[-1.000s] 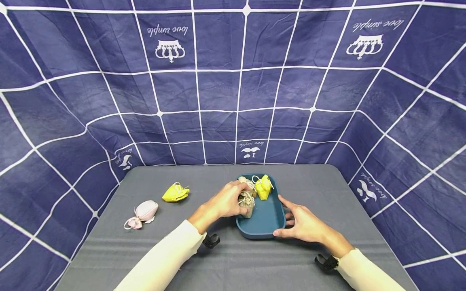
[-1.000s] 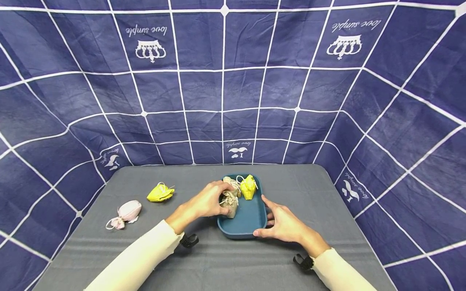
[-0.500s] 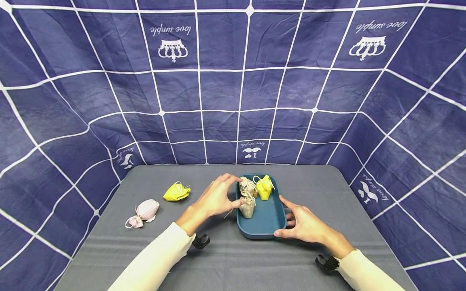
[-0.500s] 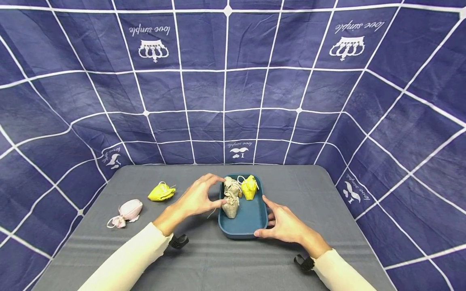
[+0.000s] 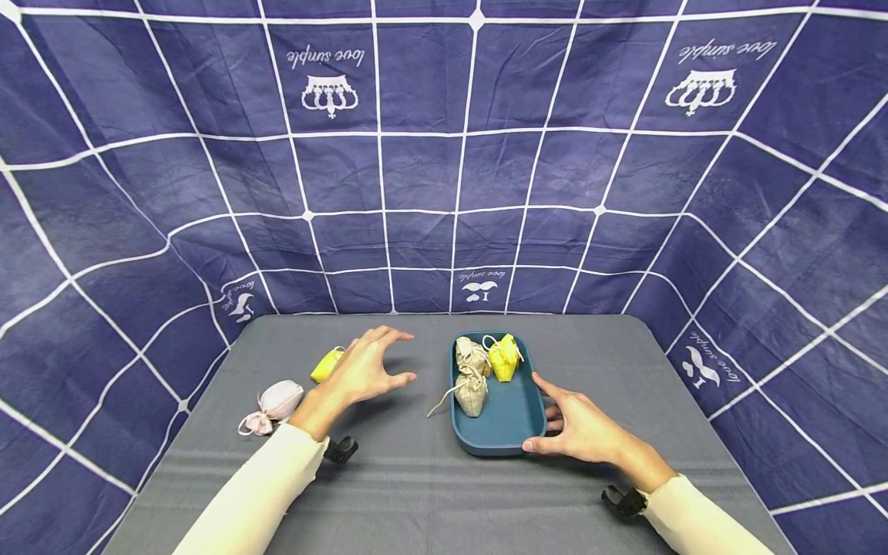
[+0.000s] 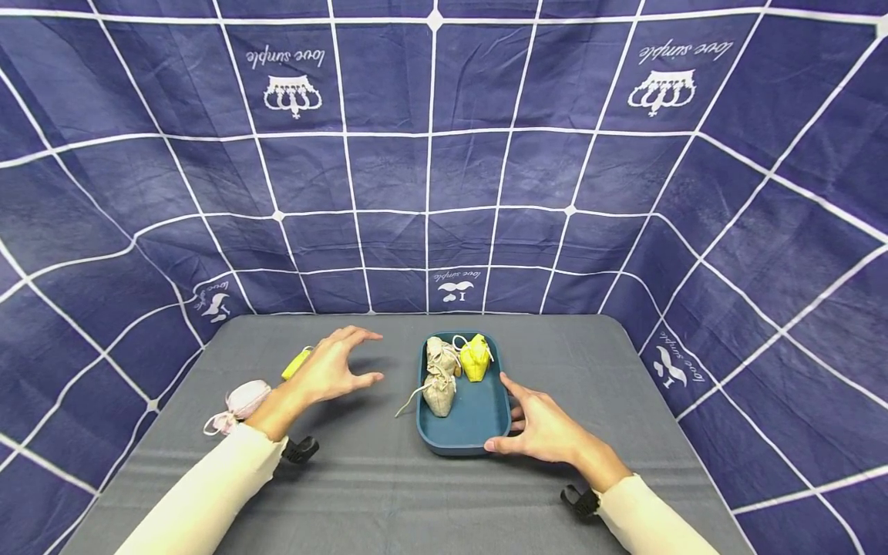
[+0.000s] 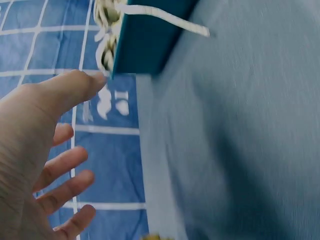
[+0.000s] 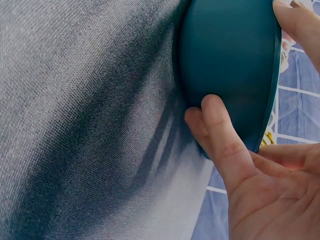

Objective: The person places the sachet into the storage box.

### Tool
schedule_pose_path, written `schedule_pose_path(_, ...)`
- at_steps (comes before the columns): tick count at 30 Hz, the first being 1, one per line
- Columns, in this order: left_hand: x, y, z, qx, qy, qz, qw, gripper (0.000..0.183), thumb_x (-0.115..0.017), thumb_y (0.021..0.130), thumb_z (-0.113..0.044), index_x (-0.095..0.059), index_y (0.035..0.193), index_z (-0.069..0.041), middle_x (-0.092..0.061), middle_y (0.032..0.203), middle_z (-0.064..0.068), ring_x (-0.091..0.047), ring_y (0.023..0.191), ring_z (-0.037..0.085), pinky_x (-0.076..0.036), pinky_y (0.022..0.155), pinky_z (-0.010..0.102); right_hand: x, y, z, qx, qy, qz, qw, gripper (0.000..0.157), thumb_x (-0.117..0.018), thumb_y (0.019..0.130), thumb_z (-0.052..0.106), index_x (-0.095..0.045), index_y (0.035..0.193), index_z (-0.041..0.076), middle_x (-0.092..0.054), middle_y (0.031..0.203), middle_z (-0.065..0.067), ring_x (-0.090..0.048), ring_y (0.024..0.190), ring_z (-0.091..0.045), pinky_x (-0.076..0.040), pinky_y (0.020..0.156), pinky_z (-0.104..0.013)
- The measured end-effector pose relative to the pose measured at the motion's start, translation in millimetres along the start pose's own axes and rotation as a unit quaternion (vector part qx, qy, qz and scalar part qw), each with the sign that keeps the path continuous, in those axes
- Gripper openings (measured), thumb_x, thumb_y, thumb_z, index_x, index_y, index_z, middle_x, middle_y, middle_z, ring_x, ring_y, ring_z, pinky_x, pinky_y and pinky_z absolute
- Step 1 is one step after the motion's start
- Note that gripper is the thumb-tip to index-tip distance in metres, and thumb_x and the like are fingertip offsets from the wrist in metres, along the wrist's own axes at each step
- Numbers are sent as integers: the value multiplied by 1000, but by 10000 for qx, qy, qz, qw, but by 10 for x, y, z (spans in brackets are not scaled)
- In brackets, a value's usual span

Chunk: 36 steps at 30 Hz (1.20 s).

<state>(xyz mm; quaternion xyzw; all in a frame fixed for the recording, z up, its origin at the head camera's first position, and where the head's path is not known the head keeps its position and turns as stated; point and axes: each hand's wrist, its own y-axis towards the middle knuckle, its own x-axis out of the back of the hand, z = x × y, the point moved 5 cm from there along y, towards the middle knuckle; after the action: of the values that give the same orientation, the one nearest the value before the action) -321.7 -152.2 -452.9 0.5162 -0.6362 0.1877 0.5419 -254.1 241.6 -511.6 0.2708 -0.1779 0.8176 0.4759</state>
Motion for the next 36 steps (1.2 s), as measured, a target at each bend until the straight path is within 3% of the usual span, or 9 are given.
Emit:
schedule_pose_path(8,138,-73,437,295,195,282,9990,72,-102,86,-42,-75,150,-22,-76,151,9,-69,143,40,-54,117,70,-3,4,5,4,35,13,10000,130,-104,89,40,-25,180,-8,-71,148,-38,-87,112,-23,-70,94,-30)
schedule_pose_path(15,214,-123,720,341,210,732,9965,75,-104,85,-39,-75,152,-20,-76,151,12,-68,143,44,-51,115,76,-14,0,22,-8,121,18,9999,130,-104,89,38,-24,180,-9,-73,145,-36,-87,112,-23,-70,94,-29)
schedule_pose_path(22,268,-163,864,78,38,1357,9907,85,-107,79,-34,-74,154,-13,-73,151,17,-66,142,50,-53,113,79,-10,-1,34,-8,103,14,9999,130,-104,89,37,-24,180,-10,-73,145,-36,-87,111,-24,-70,94,-29)
schedule_pose_path(29,329,-184,965,3,285,1924,9809,89,-111,71,-24,-74,151,-9,-71,151,18,-65,140,51,-55,115,74,-9,1,35,-32,56,8,10000,129,-104,88,37,-25,180,-9,-75,142,-34,-88,110,-23,-69,93,-27)
schedule_pose_path(36,303,-175,1010,-143,461,2383,9700,87,-109,65,-6,-78,146,-12,-75,145,17,-70,135,46,-57,119,64,-20,-6,34,-61,163,58,9998,129,-103,89,36,-23,180,-9,-74,144,-36,-88,112,-24,-71,94,-31)
